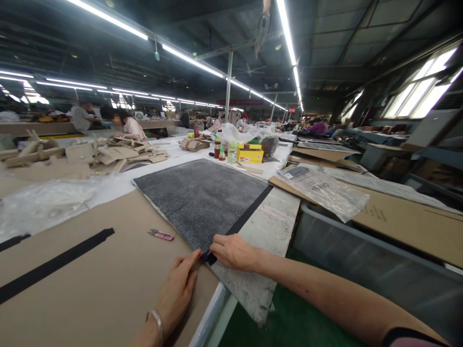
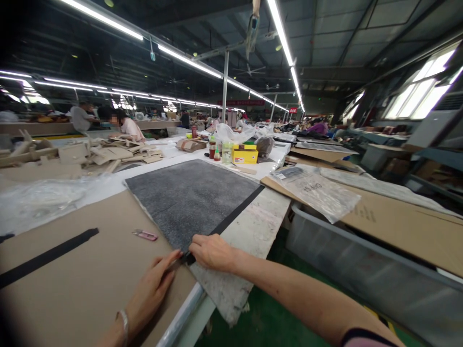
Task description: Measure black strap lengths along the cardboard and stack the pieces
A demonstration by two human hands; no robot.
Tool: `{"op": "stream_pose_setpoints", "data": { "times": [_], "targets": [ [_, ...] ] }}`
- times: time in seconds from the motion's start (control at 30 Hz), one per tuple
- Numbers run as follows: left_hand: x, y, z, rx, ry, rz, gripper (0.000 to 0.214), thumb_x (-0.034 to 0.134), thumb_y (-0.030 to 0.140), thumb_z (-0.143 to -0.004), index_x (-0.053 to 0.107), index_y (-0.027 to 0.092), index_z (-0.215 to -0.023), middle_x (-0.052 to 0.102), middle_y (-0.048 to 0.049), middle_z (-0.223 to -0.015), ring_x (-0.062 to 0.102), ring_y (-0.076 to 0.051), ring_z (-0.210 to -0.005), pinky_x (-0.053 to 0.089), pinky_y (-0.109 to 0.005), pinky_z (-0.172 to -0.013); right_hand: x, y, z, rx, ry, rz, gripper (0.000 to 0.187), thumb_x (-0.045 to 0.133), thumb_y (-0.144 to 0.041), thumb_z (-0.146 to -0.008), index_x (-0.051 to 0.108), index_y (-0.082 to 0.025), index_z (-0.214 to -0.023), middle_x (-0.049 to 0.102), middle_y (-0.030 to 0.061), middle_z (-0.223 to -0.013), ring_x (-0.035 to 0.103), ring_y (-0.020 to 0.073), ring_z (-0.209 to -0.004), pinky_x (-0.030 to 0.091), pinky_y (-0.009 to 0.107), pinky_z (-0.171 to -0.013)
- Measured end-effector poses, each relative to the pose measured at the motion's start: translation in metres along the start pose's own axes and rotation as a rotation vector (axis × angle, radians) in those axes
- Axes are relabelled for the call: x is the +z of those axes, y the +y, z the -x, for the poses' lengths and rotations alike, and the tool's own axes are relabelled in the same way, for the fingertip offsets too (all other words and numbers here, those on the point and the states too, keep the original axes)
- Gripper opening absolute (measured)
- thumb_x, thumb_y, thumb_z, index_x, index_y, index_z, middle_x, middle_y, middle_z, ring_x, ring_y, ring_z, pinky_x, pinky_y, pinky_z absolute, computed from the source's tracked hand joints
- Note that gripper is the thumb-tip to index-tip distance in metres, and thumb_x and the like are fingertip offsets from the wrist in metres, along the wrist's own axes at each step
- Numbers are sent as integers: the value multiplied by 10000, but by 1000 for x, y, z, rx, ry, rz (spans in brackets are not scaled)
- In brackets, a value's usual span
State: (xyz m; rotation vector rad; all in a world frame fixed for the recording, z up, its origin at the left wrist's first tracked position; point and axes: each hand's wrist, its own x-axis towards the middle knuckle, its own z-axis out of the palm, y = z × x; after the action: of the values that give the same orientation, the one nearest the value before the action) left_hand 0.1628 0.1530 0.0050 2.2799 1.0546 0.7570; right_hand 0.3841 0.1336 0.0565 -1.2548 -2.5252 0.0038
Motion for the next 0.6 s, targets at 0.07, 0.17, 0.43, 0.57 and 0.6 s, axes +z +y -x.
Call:
{"op": "stream_pose_setpoints", "data": {
  "times": [0.07, 0.17, 0.43, 0.57, 0.6],
  "targets": [
    [0, 1, 1, 23, -9, -25, 453, 351, 201, -883, 493, 231, -1312, 621, -67, -1195, 554, -188, -1116, 431, -383, -1018, -4, 3, 12, 67, 104, -86, 132, 448, -222, -906, 570, -179, -880, 553, 39, -871, 497, 119, -665, 395, 228, -578],
    [0, 2, 2, 73, -31, -68, 416, 368, 235, -898, 531, 307, -1274, 605, -17, -1246, 536, -197, -1122, 426, -405, -1013, -14, 17, 34, 243, 359, -227, 140, 434, -245, -923, 559, -185, -909, 569, 38, -868, 559, 122, -725, 460, 230, -635],
    [13, -14, 4, 174, -4, -201, 378, 397, 294, -893, 578, 349, -1220, 568, 5, -1314, 540, -246, -1138, 455, -478, -968, -137, 100, 116, 577, 1268, -410, 223, 531, -396, -854, 514, -175, -871, 600, -19, -739, 635, 110, -630, 541, 249, -619],
    [21, -26, 2, 251, 42, -333, 383, 398, 299, -900, 550, 377, -1243, 558, 31, -1327, 548, -224, -1144, 490, -420, -940, -224, 104, 161, 549, 1585, -369, 167, 620, -315, -746, 535, -184, -807, 605, -24, -700, 616, 105, -563, 521, 232, -554],
    [23, -28, 2, 262, 49, -343, 385, 398, 297, -901, 548, 376, -1246, 557, 32, -1328, 547, -222, -1146, 492, -413, -938, -242, 101, 168, 534, 1654, -343, 136, 624, -275, -732, 546, -185, -796, 608, -18, -681, 607, 109, -544, 513, 233, -535]
  ]
}}
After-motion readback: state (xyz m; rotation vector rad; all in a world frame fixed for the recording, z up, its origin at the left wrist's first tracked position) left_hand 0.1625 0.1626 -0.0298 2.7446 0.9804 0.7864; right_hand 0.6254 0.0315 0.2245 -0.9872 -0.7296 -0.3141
